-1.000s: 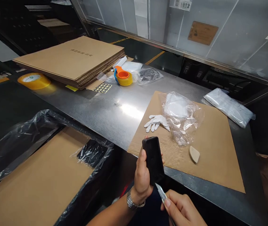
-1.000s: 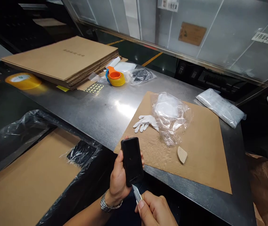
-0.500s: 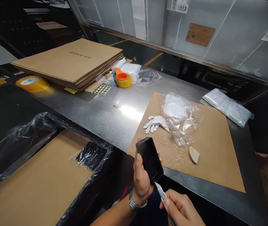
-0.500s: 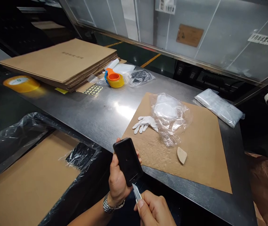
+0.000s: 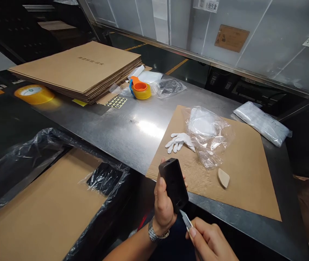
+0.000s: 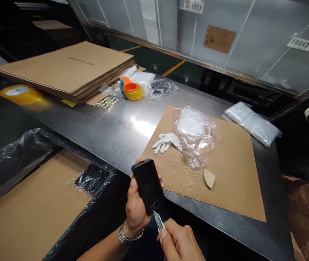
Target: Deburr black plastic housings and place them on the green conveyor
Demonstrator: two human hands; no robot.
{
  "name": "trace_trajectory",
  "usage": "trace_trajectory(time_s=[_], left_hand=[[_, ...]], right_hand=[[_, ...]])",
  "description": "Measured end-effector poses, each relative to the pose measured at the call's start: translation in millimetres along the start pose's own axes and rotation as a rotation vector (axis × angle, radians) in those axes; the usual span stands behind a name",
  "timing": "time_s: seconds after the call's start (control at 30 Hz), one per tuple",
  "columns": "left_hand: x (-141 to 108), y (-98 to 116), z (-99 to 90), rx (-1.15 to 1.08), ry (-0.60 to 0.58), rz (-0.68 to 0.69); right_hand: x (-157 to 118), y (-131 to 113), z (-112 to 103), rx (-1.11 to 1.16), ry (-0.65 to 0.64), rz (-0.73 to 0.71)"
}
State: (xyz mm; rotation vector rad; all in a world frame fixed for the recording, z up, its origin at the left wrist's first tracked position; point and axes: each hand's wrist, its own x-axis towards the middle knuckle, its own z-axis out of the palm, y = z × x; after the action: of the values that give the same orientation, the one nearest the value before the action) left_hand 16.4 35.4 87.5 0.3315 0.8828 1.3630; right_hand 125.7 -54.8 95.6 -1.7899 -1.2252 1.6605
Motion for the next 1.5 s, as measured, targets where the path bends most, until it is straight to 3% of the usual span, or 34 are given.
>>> trace_trajectory(time_s=[0.2, 0.53, 0.63, 0.8, 0.87, 0.93, 1.1, 1.5], left_hand=[[1.0, -2.5, -5.4, 0.014, -0.036, 0.020], [-0.7, -3.3, -4.3, -0.007, 0.015, 0.083], [-0.7, -2.3, -0.1, -0.088, 0.041, 0.111], [1.0, -1.0, 4.8, -0.184, 0.044, 0.151], [1.8, -1.1, 5.8, -0.196, 0.067, 0.180], [2.4, -1.6, 6.5, -0.209, 0.098, 0.223], [2.9, -1.9, 7.6, -0.228, 0.116, 0.292], [0.1, -3.7, 7.3, -0.205, 0.072, 0.362]], right_hand=[[2.1, -4.0, -2.2, -0.001, -0.092, 0.017], [4.4, -4.4, 0.5, 0.011, -0.119, -0.020], [1.7, -3.0, -2.7, -0.162, 0.010, -0.144], [-1.4, 1.7, 1.0, -0.695, 0.431, -0.630], [-0.9, 2.1, 5.3, -0.884, 0.610, -0.766], [-0.1, 0.2, 8.2, -1.031, 0.704, -0.864], [0.6, -7.4, 8.0, -1.170, 0.730, -0.946], [3.6, 2.7, 4.3, -1.167, 0.651, -0.992]])
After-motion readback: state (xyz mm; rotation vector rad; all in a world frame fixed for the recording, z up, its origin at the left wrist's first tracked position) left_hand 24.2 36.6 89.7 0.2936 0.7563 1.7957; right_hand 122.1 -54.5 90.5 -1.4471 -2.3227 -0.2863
